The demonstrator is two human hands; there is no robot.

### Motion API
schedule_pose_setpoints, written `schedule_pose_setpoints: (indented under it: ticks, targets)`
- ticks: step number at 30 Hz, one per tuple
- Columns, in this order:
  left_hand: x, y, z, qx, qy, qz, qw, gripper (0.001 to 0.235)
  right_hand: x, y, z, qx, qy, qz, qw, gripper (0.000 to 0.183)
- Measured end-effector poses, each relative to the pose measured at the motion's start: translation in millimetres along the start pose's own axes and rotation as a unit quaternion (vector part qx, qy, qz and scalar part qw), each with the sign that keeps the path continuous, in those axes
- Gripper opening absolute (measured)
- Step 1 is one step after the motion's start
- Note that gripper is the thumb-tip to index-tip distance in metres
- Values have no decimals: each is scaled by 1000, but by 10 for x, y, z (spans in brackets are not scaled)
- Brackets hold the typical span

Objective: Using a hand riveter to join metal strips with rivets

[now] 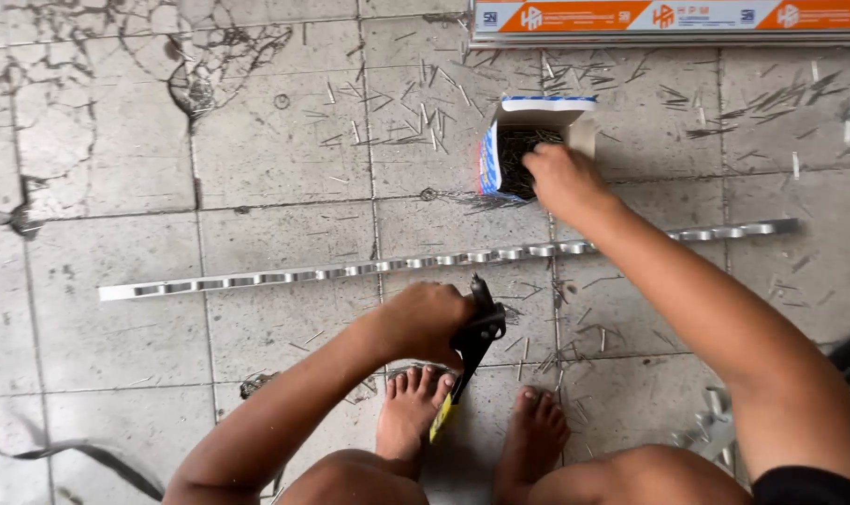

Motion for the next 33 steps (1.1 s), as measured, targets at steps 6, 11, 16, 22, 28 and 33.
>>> schedule_pose_setpoints:
  ticks: [6, 11, 16, 22, 28, 33]
  targets:
    - [-180, 115, -40, 27, -20, -12, 999, 58, -236, -228, 171, -23, 75, -33, 996, 16]
    - [-141, 51, -1, 30, -38, -6, 999, 56, 204, 63, -137, 55, 148, 37, 987, 17]
    - [-26, -93, 176, -3, -87, 22, 996, 56, 1032, 574, -518, 39, -179, 75, 980, 26]
    - [179, -130, 474, -21, -121, 34, 992, 50, 1024, 1275, -1182, 52, -552, 7, 832, 36]
    - [132, -190, 547, -38, -135, 45, 989, 50, 1130, 1355, -1213, 50, -535, 31, 843, 36]
    - [-38, -250, 401, -35, -124, 55, 990, 54, 1081, 1330, -1224, 46, -520, 26, 853, 37]
Point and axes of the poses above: each hand's wrist, its own y-axis away from the middle knuckle, its own x-axis out of the back of the hand, z = x × y, the point moved 8 cm from there along -y, towards the middle knuckle, and after that the axes turned 1 degree about -x, right-handed, at the moved point
